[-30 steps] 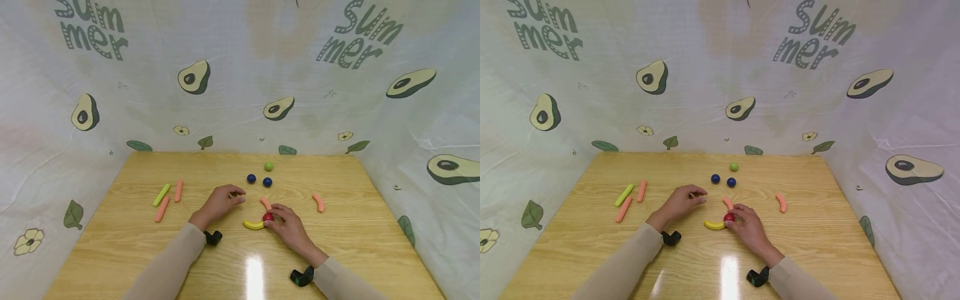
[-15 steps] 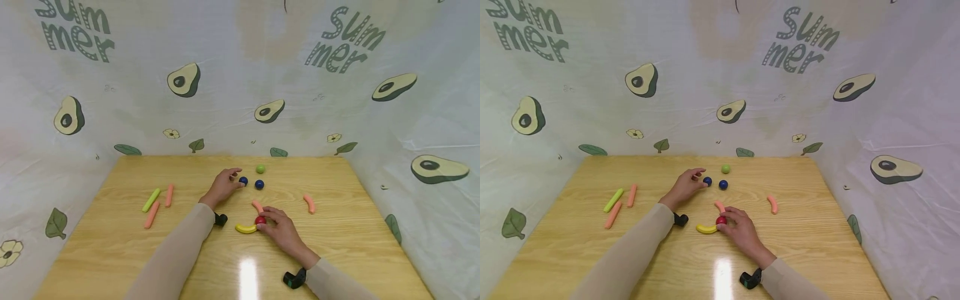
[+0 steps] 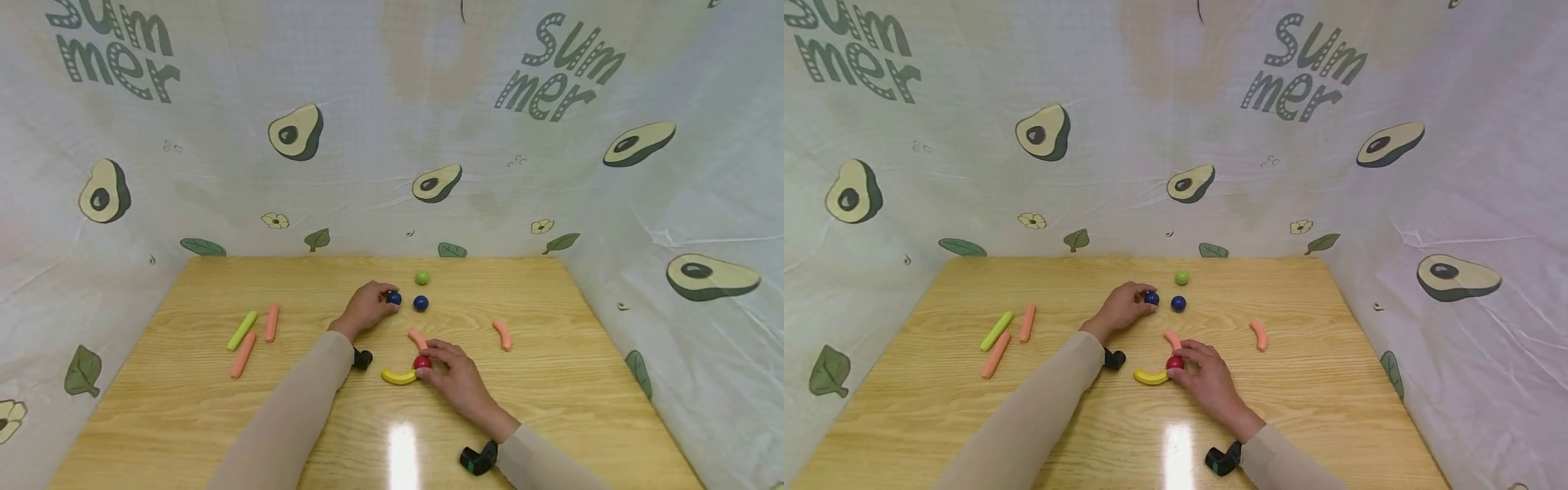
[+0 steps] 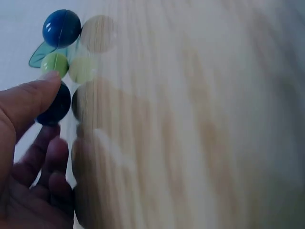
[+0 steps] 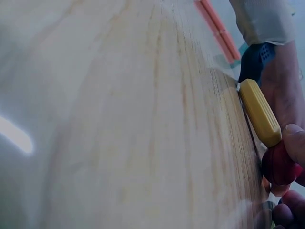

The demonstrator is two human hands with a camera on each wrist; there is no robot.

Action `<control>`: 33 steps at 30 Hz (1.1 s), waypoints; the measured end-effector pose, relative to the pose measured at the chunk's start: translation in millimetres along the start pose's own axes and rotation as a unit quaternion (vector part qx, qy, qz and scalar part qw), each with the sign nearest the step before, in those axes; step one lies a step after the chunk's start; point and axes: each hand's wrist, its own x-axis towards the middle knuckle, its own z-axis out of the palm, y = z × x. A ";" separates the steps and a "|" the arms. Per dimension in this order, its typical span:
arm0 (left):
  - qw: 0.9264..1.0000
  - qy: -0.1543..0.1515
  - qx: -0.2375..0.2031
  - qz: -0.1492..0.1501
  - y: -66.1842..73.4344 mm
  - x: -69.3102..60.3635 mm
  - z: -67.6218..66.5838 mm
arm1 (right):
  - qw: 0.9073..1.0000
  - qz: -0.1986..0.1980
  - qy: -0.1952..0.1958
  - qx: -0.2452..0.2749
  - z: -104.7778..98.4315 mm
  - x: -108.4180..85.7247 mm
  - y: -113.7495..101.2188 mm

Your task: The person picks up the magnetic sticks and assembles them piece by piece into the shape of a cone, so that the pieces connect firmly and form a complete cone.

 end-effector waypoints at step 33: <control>0.996 -0.088 0.009 0.024 -0.1 -39.8 0.9 | 0.999 -0.017 -0.019 -0.024 -1.2 1.2 3.0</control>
